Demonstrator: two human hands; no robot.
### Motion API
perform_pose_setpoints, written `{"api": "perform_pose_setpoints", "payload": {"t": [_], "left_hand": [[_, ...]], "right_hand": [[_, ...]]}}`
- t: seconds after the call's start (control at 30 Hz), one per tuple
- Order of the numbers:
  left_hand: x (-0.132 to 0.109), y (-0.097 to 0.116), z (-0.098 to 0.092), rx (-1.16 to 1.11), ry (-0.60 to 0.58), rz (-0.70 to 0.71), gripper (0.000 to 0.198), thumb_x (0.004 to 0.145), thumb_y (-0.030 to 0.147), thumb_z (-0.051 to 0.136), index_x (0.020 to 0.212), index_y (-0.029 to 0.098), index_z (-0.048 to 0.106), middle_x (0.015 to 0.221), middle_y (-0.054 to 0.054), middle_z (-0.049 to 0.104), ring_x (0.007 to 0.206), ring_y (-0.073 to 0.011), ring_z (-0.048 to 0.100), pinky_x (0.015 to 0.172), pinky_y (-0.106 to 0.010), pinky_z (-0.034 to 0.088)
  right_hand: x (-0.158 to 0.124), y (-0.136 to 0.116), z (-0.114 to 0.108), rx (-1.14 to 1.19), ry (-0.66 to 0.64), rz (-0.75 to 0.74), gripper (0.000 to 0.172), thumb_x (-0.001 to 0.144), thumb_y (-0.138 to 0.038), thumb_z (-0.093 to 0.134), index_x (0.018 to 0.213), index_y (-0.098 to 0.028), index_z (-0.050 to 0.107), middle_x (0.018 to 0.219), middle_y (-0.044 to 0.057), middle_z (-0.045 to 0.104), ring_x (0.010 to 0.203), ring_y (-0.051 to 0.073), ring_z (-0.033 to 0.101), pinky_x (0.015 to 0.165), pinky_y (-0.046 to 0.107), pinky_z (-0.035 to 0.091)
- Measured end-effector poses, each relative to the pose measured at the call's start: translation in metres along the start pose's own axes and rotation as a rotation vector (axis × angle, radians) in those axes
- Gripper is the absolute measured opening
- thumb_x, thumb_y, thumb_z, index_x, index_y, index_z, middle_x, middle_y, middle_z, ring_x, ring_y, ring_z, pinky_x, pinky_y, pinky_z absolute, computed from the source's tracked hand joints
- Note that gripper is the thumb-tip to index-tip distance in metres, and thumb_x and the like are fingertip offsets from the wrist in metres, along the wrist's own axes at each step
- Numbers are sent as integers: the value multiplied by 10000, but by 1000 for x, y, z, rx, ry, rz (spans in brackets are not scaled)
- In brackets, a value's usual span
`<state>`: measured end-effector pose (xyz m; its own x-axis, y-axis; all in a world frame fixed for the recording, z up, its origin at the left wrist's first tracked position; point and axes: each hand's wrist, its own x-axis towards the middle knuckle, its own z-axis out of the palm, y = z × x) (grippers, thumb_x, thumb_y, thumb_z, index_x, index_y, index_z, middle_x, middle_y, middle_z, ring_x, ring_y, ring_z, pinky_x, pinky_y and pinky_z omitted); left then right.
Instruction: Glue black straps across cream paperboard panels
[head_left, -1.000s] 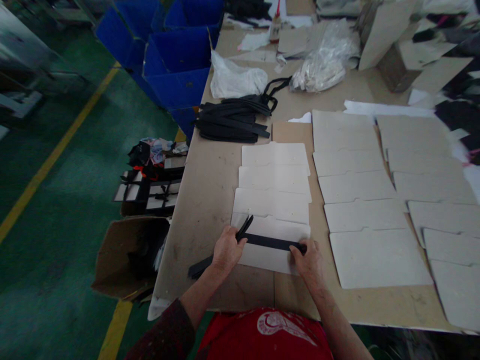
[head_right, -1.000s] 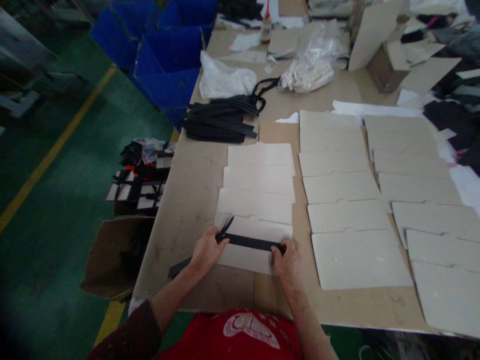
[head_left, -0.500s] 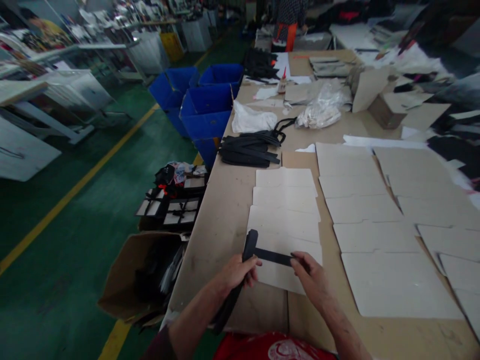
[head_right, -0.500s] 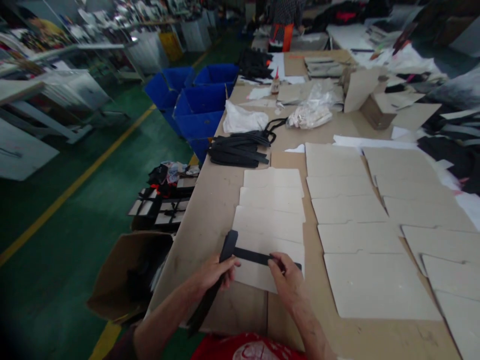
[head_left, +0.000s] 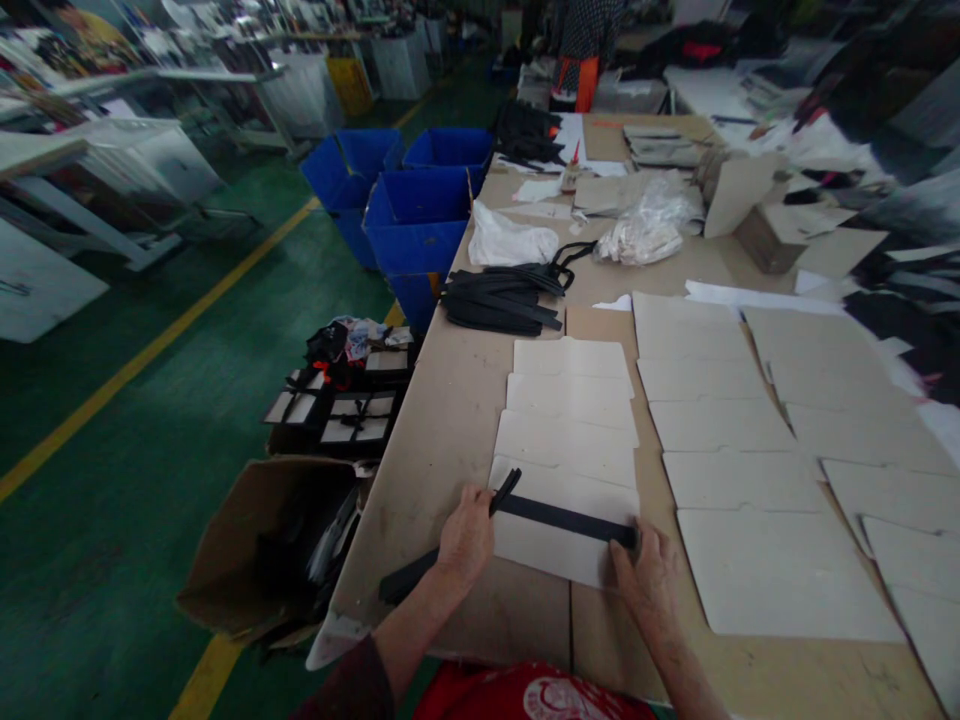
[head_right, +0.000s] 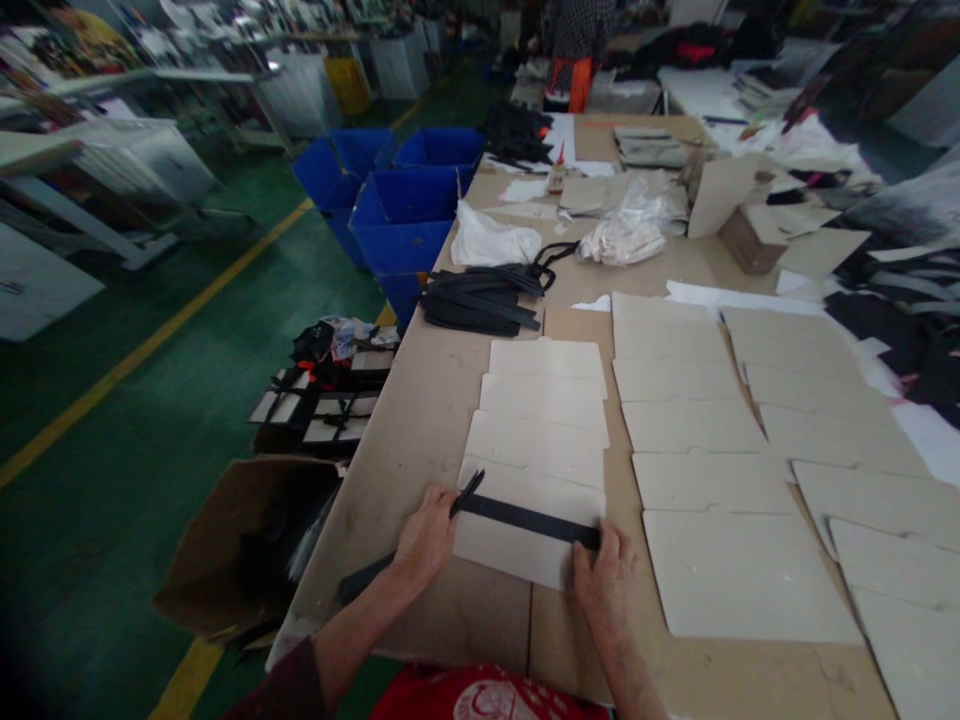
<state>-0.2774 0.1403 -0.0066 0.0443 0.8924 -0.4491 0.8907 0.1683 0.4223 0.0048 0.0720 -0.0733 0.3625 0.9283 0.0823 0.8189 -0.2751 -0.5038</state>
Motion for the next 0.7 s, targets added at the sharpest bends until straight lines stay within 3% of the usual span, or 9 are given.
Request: {"api": "perform_pose_setpoints", "payload": {"t": [0.13,0.23,0.33,0.43,0.5,0.57,0.7], "left_hand": [[-13,-12,5,42,-11,-14,273,935,189,398,1141,169,577,1200,-106,529,971,-184,626,882,-276,460],[-33,-33,3,60,-46,-33,248,937,198,398,1101,172,583,1180,-104,538,951,-174,633,874,-270,460],[-54,-60,-7,75,-79,-54,250,930,180,393,1086,176,587,1171,-101,546,976,-173,630,903,-279,448],[-66,-76,-26,22,-49,-164,250,920,238,419,1068,137,594,1149,-142,565,1029,-236,614,934,-346,429],[-68,-73,-41,-116,-36,-263,304,913,336,447,1053,114,601,1082,-157,609,987,-265,626,889,-364,442],[-67,-60,-54,-284,-94,-297,418,919,467,407,1004,118,621,936,-124,662,830,-237,656,755,-329,472],[-64,-18,-64,-721,-399,-205,534,894,606,350,955,153,626,717,-27,654,515,-126,567,477,-228,390]], "right_hand": [[-24,3,4,89,-12,57,548,820,-457,503,1214,-79,547,1129,201,537,1074,350,508,940,524,435],[-52,-2,7,131,-67,43,496,830,-429,516,1198,-101,560,1128,181,537,1073,333,517,950,511,445],[-77,-12,10,188,-148,-36,431,853,-372,517,1206,-131,568,1164,163,539,1102,307,524,983,500,442],[-85,-25,10,265,-171,-82,386,864,-340,526,1195,-151,584,1178,153,556,1112,285,542,979,478,458],[-78,-37,6,319,-157,-52,358,867,-365,534,1150,-160,609,1145,146,584,1073,279,568,939,462,482],[-64,-55,-3,399,-214,-18,300,890,-407,514,1039,-184,649,1059,121,628,986,260,600,869,421,508],[-26,-109,-27,609,-438,-21,295,929,-436,481,870,-215,668,900,57,674,855,206,616,769,331,507]]}}
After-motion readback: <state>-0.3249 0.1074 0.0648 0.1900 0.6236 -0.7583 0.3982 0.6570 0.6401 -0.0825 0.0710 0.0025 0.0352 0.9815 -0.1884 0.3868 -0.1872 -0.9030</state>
